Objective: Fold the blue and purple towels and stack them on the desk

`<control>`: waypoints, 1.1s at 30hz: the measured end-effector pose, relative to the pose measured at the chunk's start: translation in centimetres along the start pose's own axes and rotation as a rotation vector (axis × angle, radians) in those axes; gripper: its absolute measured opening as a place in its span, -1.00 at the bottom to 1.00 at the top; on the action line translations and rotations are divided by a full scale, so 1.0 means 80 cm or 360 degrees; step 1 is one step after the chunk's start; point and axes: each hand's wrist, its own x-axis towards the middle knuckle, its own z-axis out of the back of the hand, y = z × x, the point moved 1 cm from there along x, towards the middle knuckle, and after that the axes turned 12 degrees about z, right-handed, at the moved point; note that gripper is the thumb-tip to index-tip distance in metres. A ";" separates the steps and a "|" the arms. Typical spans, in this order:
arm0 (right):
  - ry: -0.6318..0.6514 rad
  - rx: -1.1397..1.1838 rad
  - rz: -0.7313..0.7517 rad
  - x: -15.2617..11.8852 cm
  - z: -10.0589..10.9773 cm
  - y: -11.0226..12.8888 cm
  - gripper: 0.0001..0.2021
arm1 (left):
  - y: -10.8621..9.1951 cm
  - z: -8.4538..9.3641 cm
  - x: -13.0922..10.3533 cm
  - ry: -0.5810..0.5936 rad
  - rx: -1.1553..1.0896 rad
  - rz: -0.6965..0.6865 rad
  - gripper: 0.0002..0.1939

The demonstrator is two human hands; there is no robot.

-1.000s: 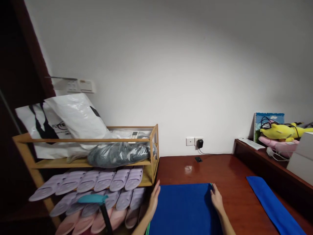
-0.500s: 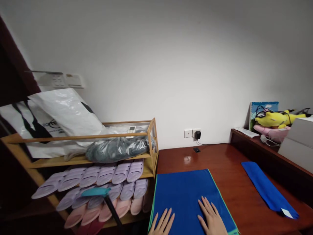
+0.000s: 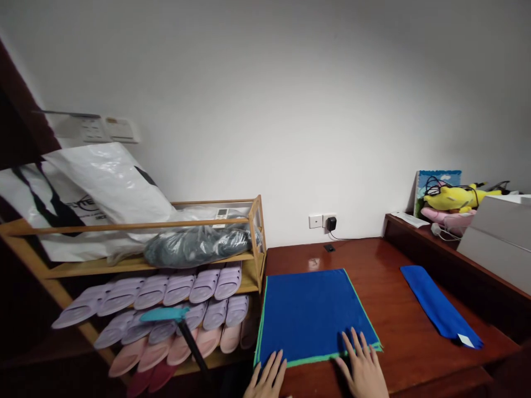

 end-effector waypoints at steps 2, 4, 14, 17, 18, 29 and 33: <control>0.0030 -0.0080 0.0001 -0.026 -0.004 -0.001 -0.33 | -0.002 -0.007 -0.007 0.0077 0.0032 0.0087 -0.35; 0.0098 -0.0102 0.0009 -0.039 -0.003 -0.001 -0.32 | -0.010 -0.006 -0.009 0.0074 0.0038 0.0143 -0.26; 0.0146 -0.0041 -0.0025 0.015 0.002 -0.005 -0.33 | -0.015 0.035 0.011 -0.0101 0.0037 0.0180 -0.26; 0.0174 -0.0019 -0.0062 0.044 -0.002 -0.004 -0.30 | -0.008 0.039 0.032 -0.0209 0.0073 0.0204 -0.30; 0.0183 -0.0012 -0.0068 0.054 -0.004 -0.005 -0.30 | -0.006 0.042 0.040 -0.0231 0.0086 0.0209 -0.31; 0.0426 0.0056 -0.0099 0.169 -0.011 -0.036 -0.36 | 0.001 0.098 0.143 -0.0089 0.0101 0.0290 -0.32; 0.0428 0.0018 -0.0105 0.175 -0.012 -0.037 -0.36 | 0.001 0.095 0.148 -0.0079 0.0091 0.0307 -0.32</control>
